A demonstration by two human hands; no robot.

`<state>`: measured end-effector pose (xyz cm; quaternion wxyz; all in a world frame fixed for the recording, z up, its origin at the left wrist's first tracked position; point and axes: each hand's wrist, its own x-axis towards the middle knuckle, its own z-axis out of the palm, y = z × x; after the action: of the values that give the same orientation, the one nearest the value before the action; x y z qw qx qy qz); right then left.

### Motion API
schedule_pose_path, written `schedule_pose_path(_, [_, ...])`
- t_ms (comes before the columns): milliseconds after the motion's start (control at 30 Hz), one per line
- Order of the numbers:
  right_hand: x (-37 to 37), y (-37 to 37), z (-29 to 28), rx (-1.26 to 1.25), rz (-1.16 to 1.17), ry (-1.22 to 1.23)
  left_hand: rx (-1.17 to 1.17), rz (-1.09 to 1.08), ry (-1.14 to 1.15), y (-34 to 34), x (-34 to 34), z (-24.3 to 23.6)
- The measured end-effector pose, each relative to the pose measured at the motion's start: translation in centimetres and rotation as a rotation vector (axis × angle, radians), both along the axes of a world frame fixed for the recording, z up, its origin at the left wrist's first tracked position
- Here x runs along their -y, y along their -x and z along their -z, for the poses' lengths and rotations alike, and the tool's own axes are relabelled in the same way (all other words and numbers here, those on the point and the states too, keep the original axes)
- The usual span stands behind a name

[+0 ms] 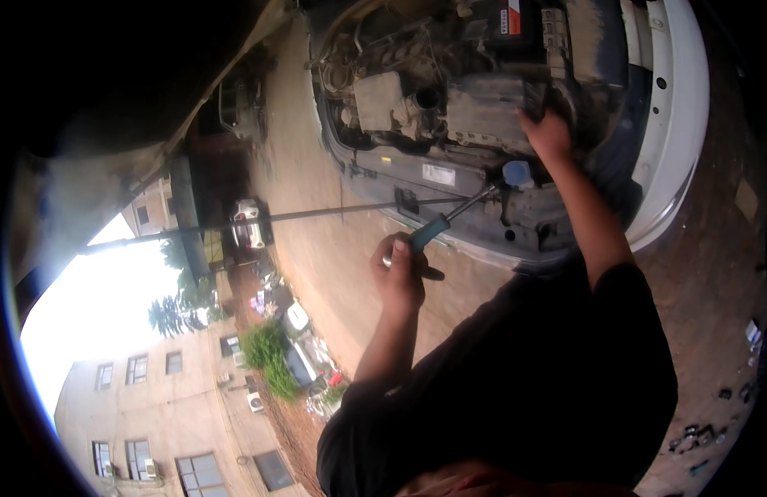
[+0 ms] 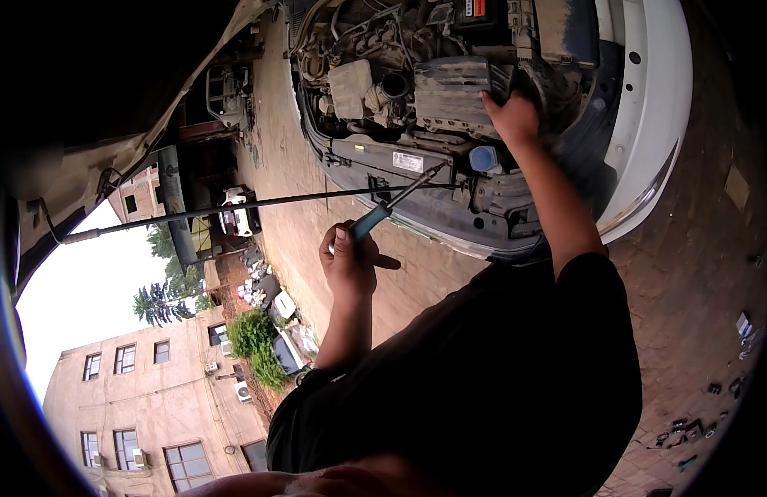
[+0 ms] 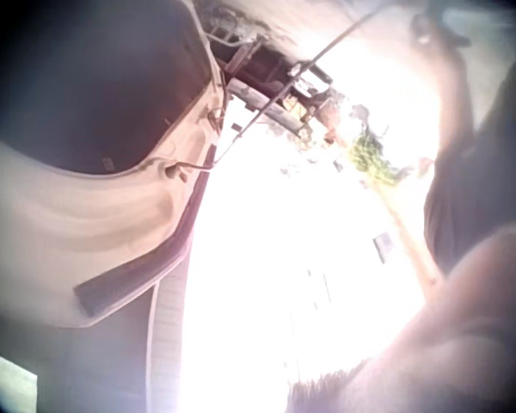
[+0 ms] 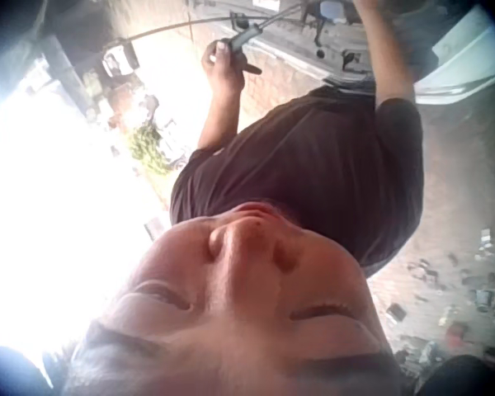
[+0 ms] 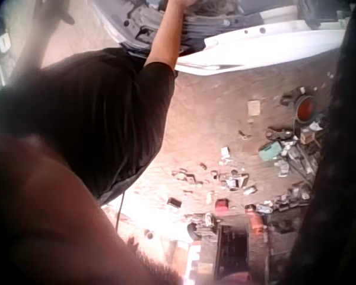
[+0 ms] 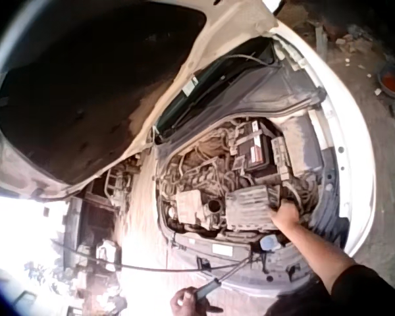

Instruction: The person works on a car engine with the hood open, using pliers to manipulate a hose or clamp and a screwdriver to loosen bolts on the engine cover. The person also uses a yellow plastic pry tool to lift a plastic engine cover component.

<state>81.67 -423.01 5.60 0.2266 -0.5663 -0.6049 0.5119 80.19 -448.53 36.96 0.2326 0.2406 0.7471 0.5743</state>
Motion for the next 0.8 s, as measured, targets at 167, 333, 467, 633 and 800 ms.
schedule_pose_path(167, [-3.9, -0.8, 1.7, 0.041, -0.207, 0.093, 0.001, -0.002, 0.004, 0.9, 3.6, 0.2])
schedule_pose_path(333, [-4.1, -1.2, -1.0, 0.315, -0.333, -0.167, 0.036, 0.027, -0.007, 3.6, 8.0, 1.3])
schedule_pose_path(467, [-3.3, -2.3, 2.1, 0.352, -0.198, -0.297, 0.102, 0.087, -0.078, 7.8, 11.4, 2.8])
schedule_pose_path(633, [3.0, -6.6, -0.3, 0.337, 0.066, -0.317, 0.222, 0.331, 0.026, 17.5, 16.4, 8.5])
schedule_pose_path(800, [14.7, -7.7, -5.5, 0.225, 0.232, -0.352, 0.559, 0.391, 0.311, 26.3, 14.7, 19.5])
